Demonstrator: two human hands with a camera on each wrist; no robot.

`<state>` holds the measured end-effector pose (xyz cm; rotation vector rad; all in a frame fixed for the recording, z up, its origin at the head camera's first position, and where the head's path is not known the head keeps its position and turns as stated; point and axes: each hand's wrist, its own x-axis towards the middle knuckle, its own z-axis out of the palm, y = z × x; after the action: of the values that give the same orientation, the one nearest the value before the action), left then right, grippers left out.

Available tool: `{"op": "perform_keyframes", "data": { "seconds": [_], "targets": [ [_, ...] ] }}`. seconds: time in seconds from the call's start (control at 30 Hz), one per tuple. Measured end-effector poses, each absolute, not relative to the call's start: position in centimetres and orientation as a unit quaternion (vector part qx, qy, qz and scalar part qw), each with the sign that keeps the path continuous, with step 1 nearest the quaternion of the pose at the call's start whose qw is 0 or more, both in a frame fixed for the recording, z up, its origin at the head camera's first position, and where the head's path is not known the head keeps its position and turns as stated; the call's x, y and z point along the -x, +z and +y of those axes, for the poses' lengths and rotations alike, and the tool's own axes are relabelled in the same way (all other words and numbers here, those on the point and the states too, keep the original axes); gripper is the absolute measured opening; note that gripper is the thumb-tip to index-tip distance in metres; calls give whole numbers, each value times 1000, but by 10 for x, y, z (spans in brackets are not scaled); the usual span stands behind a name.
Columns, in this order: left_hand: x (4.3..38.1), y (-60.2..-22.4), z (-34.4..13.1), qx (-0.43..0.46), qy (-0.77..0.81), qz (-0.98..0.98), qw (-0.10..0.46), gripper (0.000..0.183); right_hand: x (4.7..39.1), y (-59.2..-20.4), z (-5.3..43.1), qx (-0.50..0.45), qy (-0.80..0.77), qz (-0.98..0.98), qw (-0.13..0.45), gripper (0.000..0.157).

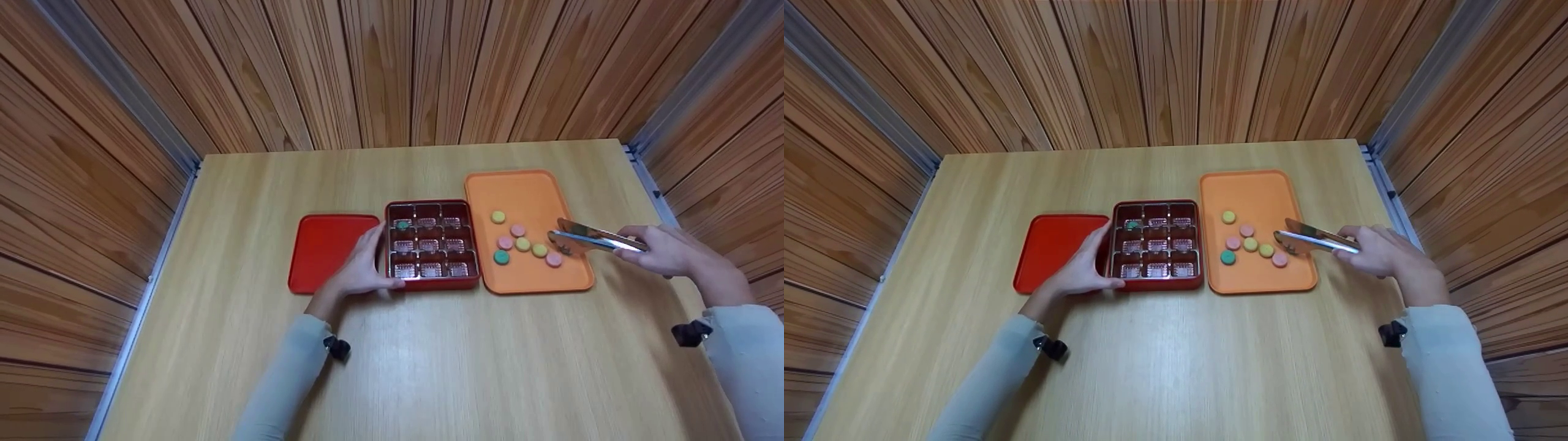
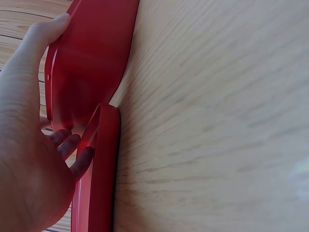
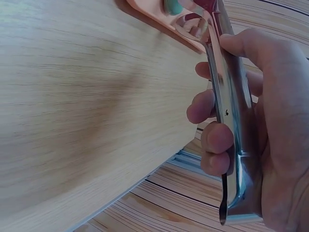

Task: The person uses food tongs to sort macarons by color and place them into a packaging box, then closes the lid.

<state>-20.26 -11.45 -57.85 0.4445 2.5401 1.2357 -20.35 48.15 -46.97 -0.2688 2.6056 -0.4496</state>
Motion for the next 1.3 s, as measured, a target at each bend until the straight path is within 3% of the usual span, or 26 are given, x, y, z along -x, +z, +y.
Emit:
{"op": "perform_keyframes", "data": {
  "seconds": [0.7, 1.13, 1.3],
  "targets": [
    [201, -578, -113, -149, 431, 879, 139, 138, 201, -469, 477, 107, -160, 952, 239, 35],
    [201, -577, -115, -152, 427, 880, 138, 141, 199, -470, 479, 99, -166, 951, 242, 44],
    [200, -578, -115, -159, 429, 880, 132, 140, 198, -470, 479, 112, -165, 952, 234, 40]
  ]
}}
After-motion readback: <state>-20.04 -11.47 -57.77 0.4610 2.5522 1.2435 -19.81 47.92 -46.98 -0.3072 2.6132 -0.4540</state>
